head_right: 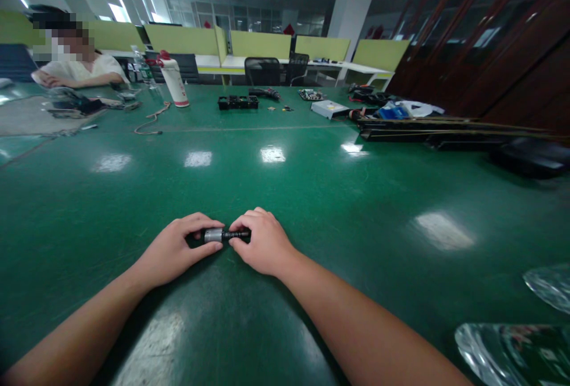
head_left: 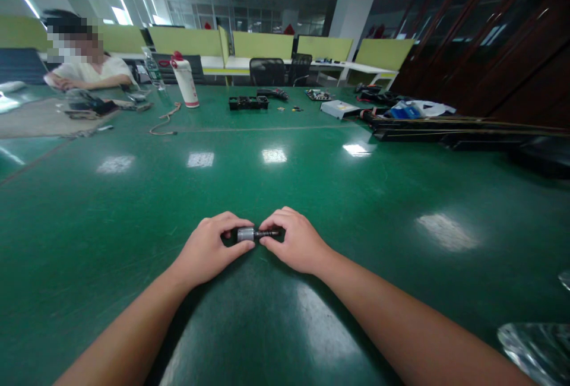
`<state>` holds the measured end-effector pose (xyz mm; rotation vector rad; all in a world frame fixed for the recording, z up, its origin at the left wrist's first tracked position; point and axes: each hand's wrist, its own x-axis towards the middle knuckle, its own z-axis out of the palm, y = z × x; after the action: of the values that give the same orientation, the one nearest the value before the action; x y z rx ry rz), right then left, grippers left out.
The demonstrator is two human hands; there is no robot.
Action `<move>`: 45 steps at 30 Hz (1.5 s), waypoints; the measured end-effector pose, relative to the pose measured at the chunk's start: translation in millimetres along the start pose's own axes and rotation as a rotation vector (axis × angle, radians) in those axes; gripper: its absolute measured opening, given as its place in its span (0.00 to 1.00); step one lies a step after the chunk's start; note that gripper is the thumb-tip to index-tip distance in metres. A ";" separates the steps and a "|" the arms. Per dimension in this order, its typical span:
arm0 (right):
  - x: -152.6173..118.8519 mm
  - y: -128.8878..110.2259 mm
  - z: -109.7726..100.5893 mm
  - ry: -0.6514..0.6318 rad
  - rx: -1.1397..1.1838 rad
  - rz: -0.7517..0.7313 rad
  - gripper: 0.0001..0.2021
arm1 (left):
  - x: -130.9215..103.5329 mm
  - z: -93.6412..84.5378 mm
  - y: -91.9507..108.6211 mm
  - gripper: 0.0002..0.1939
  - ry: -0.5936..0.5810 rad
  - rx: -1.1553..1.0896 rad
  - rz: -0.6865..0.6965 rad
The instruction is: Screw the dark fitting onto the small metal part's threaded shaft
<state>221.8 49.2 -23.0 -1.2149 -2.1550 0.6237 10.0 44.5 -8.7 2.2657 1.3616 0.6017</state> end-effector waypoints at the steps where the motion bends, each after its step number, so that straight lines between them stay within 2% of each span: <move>1: 0.0 0.0 -0.1 0.001 0.001 0.003 0.06 | 0.0 0.1 -0.3 0.13 0.000 0.003 0.001; 14: 0.2 -0.4 -1.0 0.038 -0.013 0.029 0.05 | -0.1 -0.4 1.1 0.11 0.004 -0.015 -0.001; 27: 0.4 1.5 -1.8 0.062 -0.036 0.077 0.05 | 0.5 0.0 -0.4 0.12 0.010 -0.054 -0.081; 34: 1.7 10.8 -4.4 0.164 -0.082 0.198 0.06 | -0.3 -0.7 2.0 0.12 0.051 -0.061 -0.154; 45: 1.5 8.5 -2.8 0.138 -0.062 0.153 0.06 | -1.0 0.0 -0.7 0.12 0.043 -0.047 -0.124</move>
<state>228.2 54.9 -26.1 -1.4238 -1.9940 0.5231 9.1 43.9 -9.2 2.1251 1.4804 0.6365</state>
